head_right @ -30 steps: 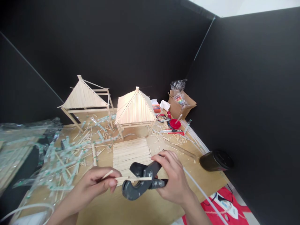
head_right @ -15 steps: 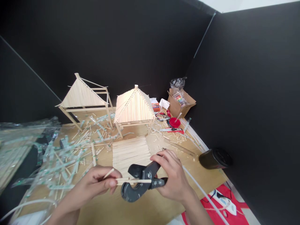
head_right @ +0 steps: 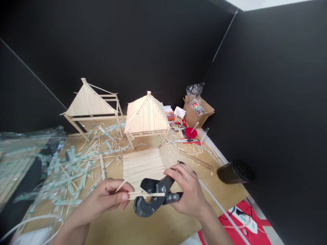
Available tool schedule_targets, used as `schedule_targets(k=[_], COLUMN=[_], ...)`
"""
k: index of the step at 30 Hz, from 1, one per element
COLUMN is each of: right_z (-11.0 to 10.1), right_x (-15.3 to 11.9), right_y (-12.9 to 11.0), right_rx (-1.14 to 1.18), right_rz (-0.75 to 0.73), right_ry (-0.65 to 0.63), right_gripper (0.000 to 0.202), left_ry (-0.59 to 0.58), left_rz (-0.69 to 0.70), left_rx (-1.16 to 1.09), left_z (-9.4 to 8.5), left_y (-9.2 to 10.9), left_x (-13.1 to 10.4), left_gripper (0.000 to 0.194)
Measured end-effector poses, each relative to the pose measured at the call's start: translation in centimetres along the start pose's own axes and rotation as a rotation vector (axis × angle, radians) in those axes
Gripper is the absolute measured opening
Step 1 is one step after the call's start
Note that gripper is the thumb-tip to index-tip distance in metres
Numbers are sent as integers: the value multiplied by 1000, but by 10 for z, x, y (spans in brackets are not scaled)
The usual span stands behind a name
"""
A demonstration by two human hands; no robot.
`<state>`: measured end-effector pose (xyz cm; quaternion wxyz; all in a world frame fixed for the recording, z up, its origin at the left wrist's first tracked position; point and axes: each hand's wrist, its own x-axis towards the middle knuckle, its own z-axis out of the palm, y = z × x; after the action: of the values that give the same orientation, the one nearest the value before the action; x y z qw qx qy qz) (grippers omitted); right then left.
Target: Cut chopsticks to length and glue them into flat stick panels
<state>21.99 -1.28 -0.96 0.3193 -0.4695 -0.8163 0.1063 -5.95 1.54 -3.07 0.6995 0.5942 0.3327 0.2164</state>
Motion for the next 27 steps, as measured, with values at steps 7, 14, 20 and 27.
schedule_targets(k=[7,14,20,27], right_z=[6,39,67,89], right_x=[-11,-44,-61,-70], right_y=[10,52,73,58], right_rx=[-51,-183,-125,33], right_rz=[26,212,459,626], right_ry=[-41,-28,-79,-101], right_gripper=[34,24,32,34], left_ry=[-117,-101,-8,379], left_rz=[-90,-144,-172,-211], left_rx=[-359,-444,-379,-61], left_z=[6,13,21,-1], left_y=[-14,-51,-72,-61], left_x=[24,60,74,59], left_gripper=[30,41,46,57])
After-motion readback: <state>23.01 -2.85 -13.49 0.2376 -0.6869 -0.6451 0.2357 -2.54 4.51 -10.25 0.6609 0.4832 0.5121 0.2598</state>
